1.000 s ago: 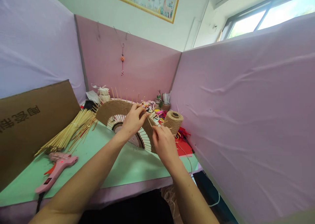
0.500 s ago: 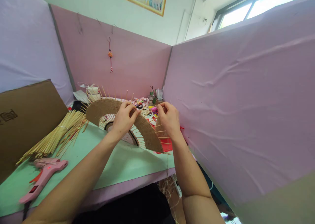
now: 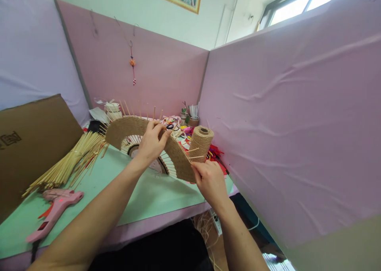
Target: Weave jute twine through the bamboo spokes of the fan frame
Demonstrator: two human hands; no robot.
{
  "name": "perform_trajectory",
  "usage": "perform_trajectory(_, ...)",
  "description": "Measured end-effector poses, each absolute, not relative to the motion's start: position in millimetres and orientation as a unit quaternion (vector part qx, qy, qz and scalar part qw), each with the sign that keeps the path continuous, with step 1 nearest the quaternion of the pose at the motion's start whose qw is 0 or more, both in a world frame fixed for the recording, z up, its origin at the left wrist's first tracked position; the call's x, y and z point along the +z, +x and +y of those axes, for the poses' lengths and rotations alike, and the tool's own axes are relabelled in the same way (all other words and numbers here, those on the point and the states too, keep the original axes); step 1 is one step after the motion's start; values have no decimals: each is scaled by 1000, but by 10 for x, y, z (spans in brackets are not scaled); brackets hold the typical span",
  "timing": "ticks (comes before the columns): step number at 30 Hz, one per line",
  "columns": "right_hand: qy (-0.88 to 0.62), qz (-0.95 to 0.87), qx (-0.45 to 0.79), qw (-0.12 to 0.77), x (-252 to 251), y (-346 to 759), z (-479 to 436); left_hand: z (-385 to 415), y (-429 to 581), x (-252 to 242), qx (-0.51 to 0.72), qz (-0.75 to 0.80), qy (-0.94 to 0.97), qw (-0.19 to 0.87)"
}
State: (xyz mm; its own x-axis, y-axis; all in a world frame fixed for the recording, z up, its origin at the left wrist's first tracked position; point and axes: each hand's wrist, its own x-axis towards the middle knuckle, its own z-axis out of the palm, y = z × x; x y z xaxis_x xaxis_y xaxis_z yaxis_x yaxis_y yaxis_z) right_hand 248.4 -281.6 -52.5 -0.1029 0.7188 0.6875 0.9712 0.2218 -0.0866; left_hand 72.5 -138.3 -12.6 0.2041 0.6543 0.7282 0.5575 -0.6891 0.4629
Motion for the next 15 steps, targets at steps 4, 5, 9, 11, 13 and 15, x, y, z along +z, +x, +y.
perform_trajectory(4, -598, -708, -202, 317, -598, 2472, -2787, -1392, 758, -147, 491, 392, 776, 50)
perform_trajectory(5, -594, -710, -198, 321, -591, 2467, -2793, -1399, 765, -152, 491, 396, 775, 47)
perform_trajectory(9, -585, -713, -180, 343, -512, 2485, -2846, -1433, 790, -166, 488, 413, 768, 36)
perform_trajectory(11, -588, -703, -180, 357, -466, 2520, -2867, -1456, 811, -171, 481, 423, 767, 33)
perform_trajectory(13, -593, -693, -188, 363, -434, 2552, -2881, -1485, 845, -174, 470, 442, 763, 30)
perform_trajectory(15, -596, -693, -188, 360, -420, 2571, -2895, -1515, 889, -177, 464, 467, 752, 27)
